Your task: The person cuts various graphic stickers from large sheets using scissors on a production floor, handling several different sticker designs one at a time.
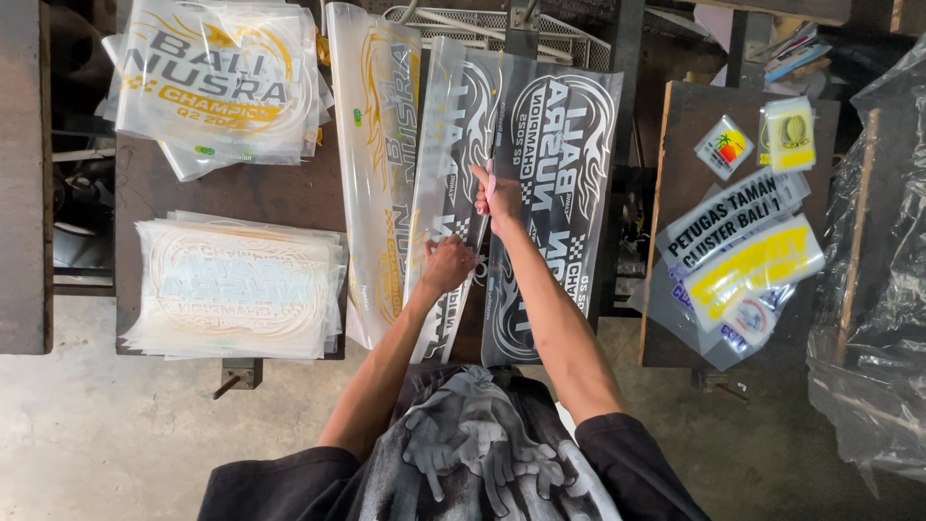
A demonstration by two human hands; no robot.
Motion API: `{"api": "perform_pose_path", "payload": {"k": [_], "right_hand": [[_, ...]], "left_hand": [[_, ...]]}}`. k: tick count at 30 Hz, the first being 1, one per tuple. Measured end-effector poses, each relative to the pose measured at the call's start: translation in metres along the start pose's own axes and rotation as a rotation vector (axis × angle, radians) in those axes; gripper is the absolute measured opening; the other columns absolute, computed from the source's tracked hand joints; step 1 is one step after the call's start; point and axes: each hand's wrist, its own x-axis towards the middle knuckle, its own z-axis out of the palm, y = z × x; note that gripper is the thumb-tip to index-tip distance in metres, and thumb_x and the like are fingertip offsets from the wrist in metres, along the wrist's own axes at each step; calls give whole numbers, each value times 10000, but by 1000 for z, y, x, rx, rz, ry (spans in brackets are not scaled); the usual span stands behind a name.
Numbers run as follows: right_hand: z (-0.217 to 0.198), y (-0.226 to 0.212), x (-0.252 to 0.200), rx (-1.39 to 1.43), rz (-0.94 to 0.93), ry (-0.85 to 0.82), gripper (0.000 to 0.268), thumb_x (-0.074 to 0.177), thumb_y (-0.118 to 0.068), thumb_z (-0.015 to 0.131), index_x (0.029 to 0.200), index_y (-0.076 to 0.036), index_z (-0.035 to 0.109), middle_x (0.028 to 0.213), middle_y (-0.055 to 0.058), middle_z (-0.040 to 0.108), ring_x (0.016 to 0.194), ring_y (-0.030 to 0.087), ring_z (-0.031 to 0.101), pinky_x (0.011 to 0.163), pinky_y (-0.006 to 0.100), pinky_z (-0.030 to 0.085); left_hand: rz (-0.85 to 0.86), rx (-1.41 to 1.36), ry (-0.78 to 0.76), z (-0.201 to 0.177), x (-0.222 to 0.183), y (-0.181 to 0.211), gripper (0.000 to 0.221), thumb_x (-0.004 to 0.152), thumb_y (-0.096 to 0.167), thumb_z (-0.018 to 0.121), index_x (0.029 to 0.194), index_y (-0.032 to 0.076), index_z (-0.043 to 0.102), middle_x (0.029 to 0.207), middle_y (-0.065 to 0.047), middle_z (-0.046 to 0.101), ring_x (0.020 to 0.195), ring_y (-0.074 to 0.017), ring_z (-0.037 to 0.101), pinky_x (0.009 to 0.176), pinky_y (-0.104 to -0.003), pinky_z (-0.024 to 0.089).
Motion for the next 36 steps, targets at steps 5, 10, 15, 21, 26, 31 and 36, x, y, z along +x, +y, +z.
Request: {"api": "perform_pose_path", "payload": {"k": [5,10,15,21,26,31,36], "right_hand": [[4,-13,1,3,1,-2,476,790,-322,889,623,-56,531,468,27,437,342,89,454,331,209,368],[4,-27,0,-10,8,-4,500,784,-331,906,614,-59,522,470,32,442,342,83,450,337,189,361],[2,-26,23,-55,-35,-17,498,784,-337,903,610,-53,534,459,42,464,336,103,478,322,217,380],[7,-41,35,-31,0,5,517,751,-358,932,607,-59,536,464,35,442,341,103,460,339,214,367],[6,-54,51,-128,-40,4,494,752,-355,928,594,-64,561,460,34,478,341,103,490,336,222,384],[6,-65,62,-140,-56,-2,488,743,-338,926,602,-43,564,473,54,479,350,116,498,343,233,394],[9,-70,71,-167,-62,0,472,737,-318,935,606,-24,589,471,67,493,347,125,508,343,230,406]], "left_hand": [[5,9,7,-3,-3,3,199,917,409,632,954,262,762,1030,-18,587,1089,-223,592,1040,-535,290],[10,-8,21,-1,-4,1,197,906,396,630,958,263,766,1016,-19,586,1081,-221,592,1032,-533,287],[8,-18,16,-4,-4,3,175,898,397,640,944,280,762,1002,-5,590,1067,-213,596,1033,-538,293],[21,-20,43,0,-4,0,172,883,385,615,892,272,745,974,0,574,1036,-206,600,1030,-530,300],[18,-19,51,-4,-4,4,187,886,379,587,860,253,722,972,-15,574,1028,-216,599,1019,-522,301],[1,-37,24,-4,-1,2,197,882,381,582,856,258,733,967,-7,577,1035,-214,597,1043,-518,293],[-13,-44,16,-3,0,2,187,849,386,608,819,240,721,961,-8,575,1030,-212,595,1033,-515,295]]}}
